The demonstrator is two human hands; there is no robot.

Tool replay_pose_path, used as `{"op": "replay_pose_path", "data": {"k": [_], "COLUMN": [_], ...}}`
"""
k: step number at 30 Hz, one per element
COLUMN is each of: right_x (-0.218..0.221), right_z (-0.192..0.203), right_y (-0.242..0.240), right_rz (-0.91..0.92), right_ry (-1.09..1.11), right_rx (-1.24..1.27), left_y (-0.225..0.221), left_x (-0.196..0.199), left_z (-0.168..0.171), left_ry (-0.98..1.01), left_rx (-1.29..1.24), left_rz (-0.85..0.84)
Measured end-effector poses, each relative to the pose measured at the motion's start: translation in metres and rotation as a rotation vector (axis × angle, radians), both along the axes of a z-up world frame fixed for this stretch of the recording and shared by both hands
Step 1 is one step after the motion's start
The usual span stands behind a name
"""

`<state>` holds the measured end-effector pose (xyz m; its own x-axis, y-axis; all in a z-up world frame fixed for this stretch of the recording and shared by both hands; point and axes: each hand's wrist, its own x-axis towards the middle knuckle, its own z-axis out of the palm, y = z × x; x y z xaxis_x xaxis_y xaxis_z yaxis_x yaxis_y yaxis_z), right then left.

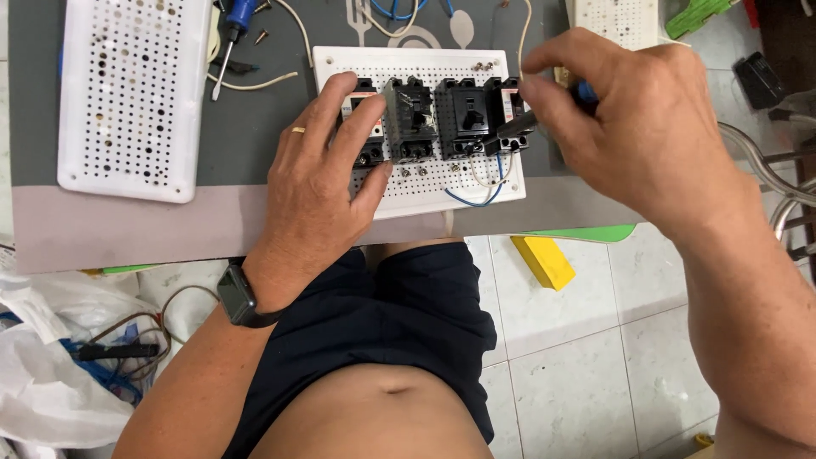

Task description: The person is wiring multiple circuit breakers onto a mounting board, inserting wires into terminals and securing them with a screwdriver.

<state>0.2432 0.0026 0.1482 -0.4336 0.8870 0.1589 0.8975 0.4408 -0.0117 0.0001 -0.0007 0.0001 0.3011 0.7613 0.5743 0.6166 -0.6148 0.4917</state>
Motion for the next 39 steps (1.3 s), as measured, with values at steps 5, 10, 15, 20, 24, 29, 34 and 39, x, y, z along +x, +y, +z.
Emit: {"op": "replay_pose_path", "data": {"k": [5, 10, 15, 20, 24, 29, 34, 39], "right_x": [-0.015, -0.002, -0.005, -0.004, -0.010, 0.000, 0.002, 0.003], "right_z": [0.013, 0.000, 0.008, 0.007, 0.009, -0.001, -0.004, -0.014], "right_y": [-0.004, 0.000, -0.004, 0.000, -0.002, 0.000, -0.003, -0.009], "right_rz": [0.000, -0.004, 0.022, 0.017, 0.000, 0.038, -0.043, -0.014], "right_ry": [0.068, 0.038, 0.018, 0.063, 0.033, 0.093, 0.098, 0.133], "right_rx": [-0.225, -0.022, -0.115, -0.052, -0.137, 0.031, -0.031, 0.024], "left_y": [0.000, 0.000, 0.000, 0.001, 0.000, -0.012, -0.100, -0.164], "left_x": [-0.001, -0.001, -0.002, -0.001, -0.002, -0.001, 0.049, 0.115], "left_z": [-0.004, -0.003, -0.005, -0.006, -0.009, 0.011, 0.086, 0.027], "left_ry": [-0.001, 0.007, 0.017, 0.023, 0.020, -0.036, -0.879, -0.760], "left_rx": [0.005, -0.021, -0.017, -0.023, -0.024, -0.027, -0.295, -0.185], "left_rz": [-0.010, 0.001, -0.004, 0.007, -0.005, 0.005, -0.006, 0.046]}}
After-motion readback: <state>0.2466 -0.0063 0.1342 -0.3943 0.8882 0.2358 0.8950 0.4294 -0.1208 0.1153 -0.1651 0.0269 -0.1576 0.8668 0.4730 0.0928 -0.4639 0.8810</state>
